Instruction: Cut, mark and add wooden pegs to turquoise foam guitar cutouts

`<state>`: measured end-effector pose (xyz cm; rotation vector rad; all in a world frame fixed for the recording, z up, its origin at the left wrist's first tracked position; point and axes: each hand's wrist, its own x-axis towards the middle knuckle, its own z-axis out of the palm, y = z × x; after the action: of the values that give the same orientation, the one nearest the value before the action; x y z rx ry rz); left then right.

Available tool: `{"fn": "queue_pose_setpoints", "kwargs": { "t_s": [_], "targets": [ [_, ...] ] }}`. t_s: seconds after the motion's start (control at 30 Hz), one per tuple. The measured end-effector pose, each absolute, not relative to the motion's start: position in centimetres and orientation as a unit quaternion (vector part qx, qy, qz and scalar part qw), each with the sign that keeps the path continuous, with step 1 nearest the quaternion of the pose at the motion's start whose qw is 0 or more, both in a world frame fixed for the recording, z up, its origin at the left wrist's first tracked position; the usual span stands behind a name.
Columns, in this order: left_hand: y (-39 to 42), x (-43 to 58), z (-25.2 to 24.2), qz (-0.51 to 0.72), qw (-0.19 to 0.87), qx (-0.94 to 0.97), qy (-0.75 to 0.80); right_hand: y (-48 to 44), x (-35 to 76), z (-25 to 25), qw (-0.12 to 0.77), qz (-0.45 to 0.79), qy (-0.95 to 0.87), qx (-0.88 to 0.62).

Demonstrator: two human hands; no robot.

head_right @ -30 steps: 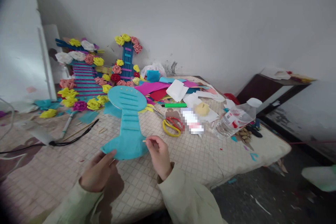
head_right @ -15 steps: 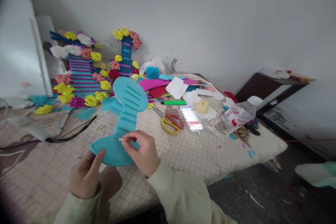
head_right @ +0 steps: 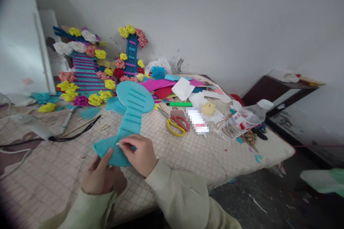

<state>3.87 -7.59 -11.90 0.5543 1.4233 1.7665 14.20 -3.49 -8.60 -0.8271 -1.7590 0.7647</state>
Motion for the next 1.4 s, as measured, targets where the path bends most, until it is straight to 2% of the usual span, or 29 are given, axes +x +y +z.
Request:
{"fn": "queue_pose_setpoints", "kwargs": {
  "t_s": [0.1, 0.3, 0.63, 0.87, 1.03, 1.27, 1.4],
  "targets": [
    [-7.9, 3.5, -11.3, 0.674, 0.354, 0.211, 0.613, -3.6, 14.1, -8.3, 0.501, 0.315, -0.732, -0.337],
    [-8.7, 3.2, -9.3, 0.601, 0.223, 0.313, 0.7, -3.2, 13.9, -7.6, 0.5, 0.283, -0.756, -0.314],
    [-8.6, 3.5, -9.0, 0.62, 0.205, 0.362, 0.666, -2.9, 13.9, -7.3, 0.48, 0.245, -0.791, -0.29],
    [-8.5, 3.3, -9.3, 0.636, 0.2, 0.379, 0.642, -2.4, 14.3, -6.8, 0.406, 0.115, -0.866, -0.269],
    [-8.6, 3.1, -9.3, 0.616, 0.153, 0.406, 0.657, -2.4, 14.1, -6.0, 0.33, 0.023, -0.908, -0.258],
    [-8.6, 2.6, -9.2, 0.572, 0.109, 0.435, 0.686, -2.3, 13.4, -5.6, 0.275, -0.05, -0.933, -0.229],
    [-8.5, 2.6, -9.3, 0.564, 0.077, 0.462, 0.68, -2.5, 12.9, -5.6, 0.268, -0.028, -0.926, -0.263]
  ]
}}
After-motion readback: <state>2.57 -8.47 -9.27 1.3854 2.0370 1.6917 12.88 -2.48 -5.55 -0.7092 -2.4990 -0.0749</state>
